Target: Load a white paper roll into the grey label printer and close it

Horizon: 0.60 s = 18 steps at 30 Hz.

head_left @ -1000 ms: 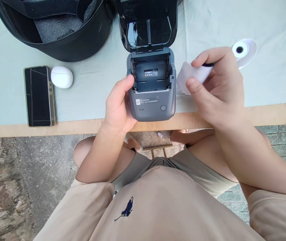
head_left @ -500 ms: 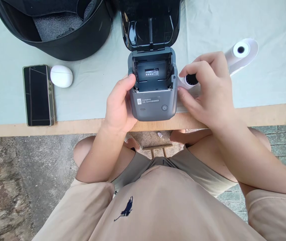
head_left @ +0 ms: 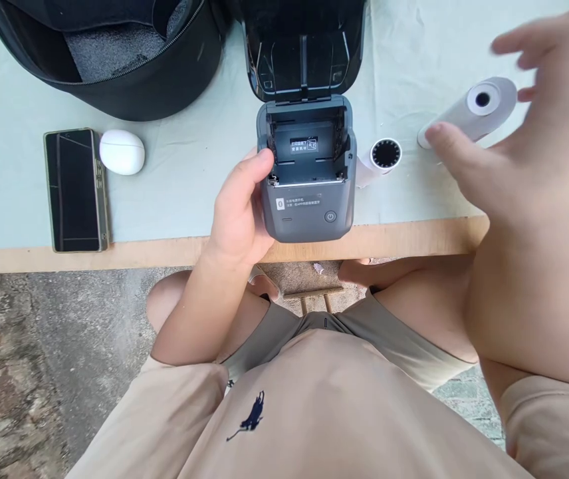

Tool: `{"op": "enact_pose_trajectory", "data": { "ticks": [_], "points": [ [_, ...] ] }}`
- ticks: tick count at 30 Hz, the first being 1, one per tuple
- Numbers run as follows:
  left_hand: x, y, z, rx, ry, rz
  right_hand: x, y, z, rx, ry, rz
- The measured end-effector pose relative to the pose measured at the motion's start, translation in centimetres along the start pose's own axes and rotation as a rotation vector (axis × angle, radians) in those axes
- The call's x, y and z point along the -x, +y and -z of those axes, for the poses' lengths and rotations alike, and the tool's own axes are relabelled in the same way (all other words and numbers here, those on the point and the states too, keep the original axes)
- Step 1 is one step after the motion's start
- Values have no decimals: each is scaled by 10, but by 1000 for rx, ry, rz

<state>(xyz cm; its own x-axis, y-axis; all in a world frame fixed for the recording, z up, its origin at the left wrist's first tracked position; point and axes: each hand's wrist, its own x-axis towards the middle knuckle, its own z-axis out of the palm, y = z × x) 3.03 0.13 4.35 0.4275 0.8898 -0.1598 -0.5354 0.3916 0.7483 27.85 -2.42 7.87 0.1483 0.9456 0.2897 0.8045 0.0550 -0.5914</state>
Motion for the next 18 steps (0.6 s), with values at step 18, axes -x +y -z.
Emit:
{"op": "enact_pose_trajectory", "data": {
  "ticks": [18],
  "points": [
    [1,2,-4,-13,31,1,-12,-13,-8,-956,-164,-618]
  ]
}}
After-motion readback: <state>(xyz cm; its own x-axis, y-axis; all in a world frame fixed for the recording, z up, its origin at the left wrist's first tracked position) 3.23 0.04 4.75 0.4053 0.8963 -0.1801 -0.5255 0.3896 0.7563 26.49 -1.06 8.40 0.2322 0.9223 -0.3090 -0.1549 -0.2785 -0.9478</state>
